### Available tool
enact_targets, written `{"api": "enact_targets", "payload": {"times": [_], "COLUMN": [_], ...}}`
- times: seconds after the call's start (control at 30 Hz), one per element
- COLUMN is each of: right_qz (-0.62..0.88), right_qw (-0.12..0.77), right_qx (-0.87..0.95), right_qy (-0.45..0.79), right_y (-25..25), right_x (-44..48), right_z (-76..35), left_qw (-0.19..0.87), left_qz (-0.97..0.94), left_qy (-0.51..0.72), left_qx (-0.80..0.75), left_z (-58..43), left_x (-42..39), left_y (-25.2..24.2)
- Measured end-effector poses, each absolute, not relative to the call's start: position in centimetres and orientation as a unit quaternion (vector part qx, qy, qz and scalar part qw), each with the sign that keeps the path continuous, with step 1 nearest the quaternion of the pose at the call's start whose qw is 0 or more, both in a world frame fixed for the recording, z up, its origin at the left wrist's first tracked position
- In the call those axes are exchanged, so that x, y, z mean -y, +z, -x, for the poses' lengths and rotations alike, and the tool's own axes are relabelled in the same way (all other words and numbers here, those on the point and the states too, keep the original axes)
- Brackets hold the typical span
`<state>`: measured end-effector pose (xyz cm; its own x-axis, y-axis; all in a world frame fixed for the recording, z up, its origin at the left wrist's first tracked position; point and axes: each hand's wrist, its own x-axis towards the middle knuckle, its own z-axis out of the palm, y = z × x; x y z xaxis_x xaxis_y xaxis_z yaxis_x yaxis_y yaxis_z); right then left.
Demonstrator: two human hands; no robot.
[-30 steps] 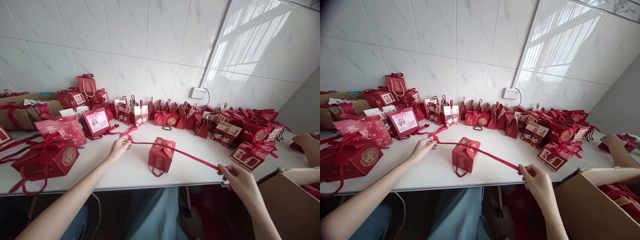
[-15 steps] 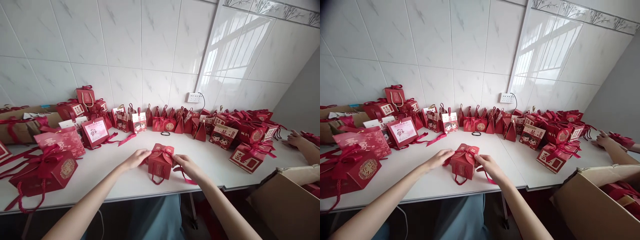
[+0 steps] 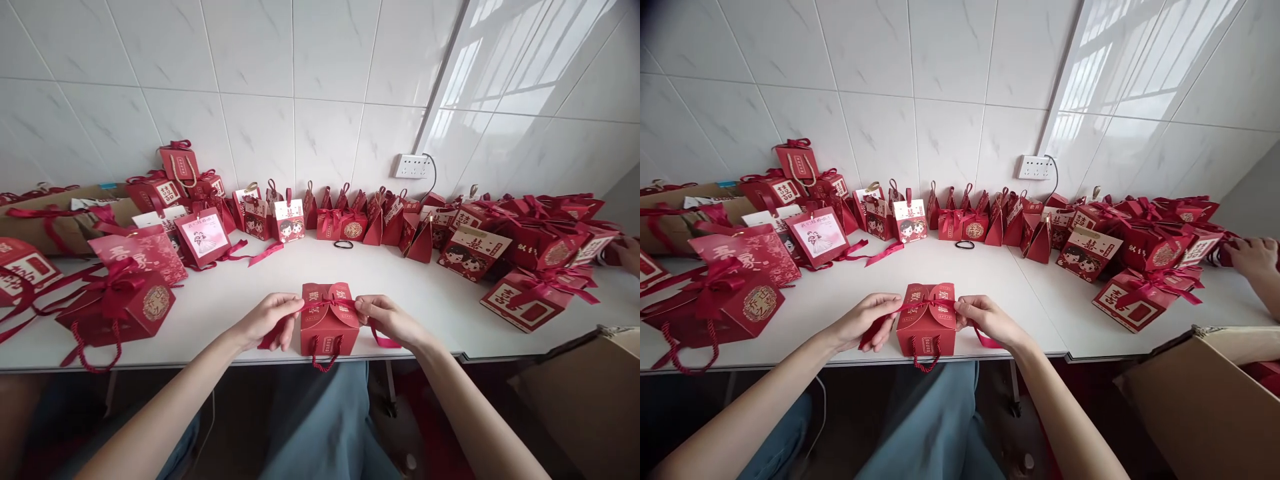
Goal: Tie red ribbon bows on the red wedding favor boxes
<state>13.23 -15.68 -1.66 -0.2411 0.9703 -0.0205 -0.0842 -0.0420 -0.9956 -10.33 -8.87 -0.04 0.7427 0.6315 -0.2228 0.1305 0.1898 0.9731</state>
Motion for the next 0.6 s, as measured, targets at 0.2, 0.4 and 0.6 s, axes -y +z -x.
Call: {"api": "enact_targets", "payload": {"times": [0.2, 0.4, 0.6], "right_qz": [0.377, 0.376, 0.464], "right_qw": [0.475, 0.493, 0.404], "right_qx": [0.512, 0.528, 0.602], "right_qy": [0.608, 0.58, 0.509], "right_y": [-2.9, -4.4, -1.9], "right_x": [15.7, 16.4, 17.6], "right_z": [-13.7, -14.2, -15.2], "left_qw": [0.71, 0.71, 0.693], "left_qz": [-0.608, -0.614, -0.639], "left_qy": [0.23, 0.241, 0.199], "left_qx": [-0.271, -0.246, -0.267], "left_z": [10.4, 11.0, 11.1], "left_x": [8.7, 8.9, 9.3], "left_y": [-1.8, -3.2, -1.7]}}
